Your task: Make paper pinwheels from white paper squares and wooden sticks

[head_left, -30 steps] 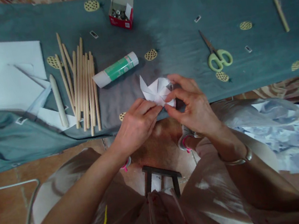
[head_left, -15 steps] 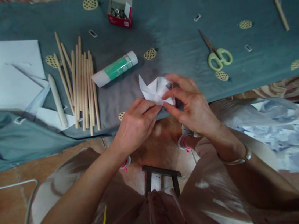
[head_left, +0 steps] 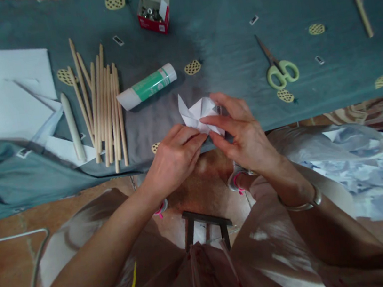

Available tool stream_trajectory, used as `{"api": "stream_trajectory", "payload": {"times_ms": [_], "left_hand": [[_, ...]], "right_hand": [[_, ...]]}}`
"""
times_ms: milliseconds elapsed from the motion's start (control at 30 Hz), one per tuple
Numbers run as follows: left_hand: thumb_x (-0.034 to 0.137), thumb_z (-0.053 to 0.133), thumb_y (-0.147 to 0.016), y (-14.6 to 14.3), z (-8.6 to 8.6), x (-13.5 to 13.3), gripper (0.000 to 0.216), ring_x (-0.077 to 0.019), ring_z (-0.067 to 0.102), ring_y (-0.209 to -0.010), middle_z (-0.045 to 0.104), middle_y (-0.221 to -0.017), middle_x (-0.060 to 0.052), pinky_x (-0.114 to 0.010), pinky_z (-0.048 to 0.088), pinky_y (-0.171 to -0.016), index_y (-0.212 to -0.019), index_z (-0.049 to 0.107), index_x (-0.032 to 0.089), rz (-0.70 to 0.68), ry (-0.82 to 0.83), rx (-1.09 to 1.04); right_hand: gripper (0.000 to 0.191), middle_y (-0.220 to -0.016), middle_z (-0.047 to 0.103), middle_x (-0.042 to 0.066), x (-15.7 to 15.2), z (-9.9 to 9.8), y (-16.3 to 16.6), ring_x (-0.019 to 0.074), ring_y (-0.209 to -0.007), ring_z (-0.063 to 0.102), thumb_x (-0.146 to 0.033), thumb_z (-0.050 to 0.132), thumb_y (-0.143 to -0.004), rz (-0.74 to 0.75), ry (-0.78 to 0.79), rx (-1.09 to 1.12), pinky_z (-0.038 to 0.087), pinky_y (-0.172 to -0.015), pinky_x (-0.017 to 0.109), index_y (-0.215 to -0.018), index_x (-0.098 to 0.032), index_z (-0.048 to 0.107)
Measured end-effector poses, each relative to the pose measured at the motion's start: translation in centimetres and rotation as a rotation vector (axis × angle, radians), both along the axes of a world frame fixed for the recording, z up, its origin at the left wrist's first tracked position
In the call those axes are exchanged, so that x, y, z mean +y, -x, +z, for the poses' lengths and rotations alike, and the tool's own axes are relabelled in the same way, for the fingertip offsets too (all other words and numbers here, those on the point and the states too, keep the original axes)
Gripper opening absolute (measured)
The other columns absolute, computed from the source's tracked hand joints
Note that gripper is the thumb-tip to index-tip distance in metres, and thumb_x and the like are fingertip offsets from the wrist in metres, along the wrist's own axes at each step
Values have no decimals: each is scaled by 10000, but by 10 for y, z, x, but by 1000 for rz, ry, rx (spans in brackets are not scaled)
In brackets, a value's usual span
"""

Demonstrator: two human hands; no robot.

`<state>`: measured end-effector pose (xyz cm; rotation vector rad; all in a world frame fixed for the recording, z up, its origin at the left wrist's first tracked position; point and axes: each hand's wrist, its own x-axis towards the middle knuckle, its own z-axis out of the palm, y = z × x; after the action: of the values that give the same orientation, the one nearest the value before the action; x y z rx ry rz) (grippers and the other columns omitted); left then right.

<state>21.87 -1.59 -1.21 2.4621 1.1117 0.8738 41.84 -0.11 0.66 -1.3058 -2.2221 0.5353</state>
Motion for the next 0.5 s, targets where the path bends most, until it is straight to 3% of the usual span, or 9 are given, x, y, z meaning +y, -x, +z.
{"api": "stream_trajectory", "payload": {"times_ms": [500], "left_hand": [[178,541,-970,-1,0,0,171,-188,624,-894,698,-968,-79,-330,559,-781,-1064,680,146,10,-11,7]], "right_hand": [[353,-1507,486,8,1,-5,1,286,-1378,458,-148,573,-871,6,5,19,449,-1105,579,-1154,-323,689]]}}
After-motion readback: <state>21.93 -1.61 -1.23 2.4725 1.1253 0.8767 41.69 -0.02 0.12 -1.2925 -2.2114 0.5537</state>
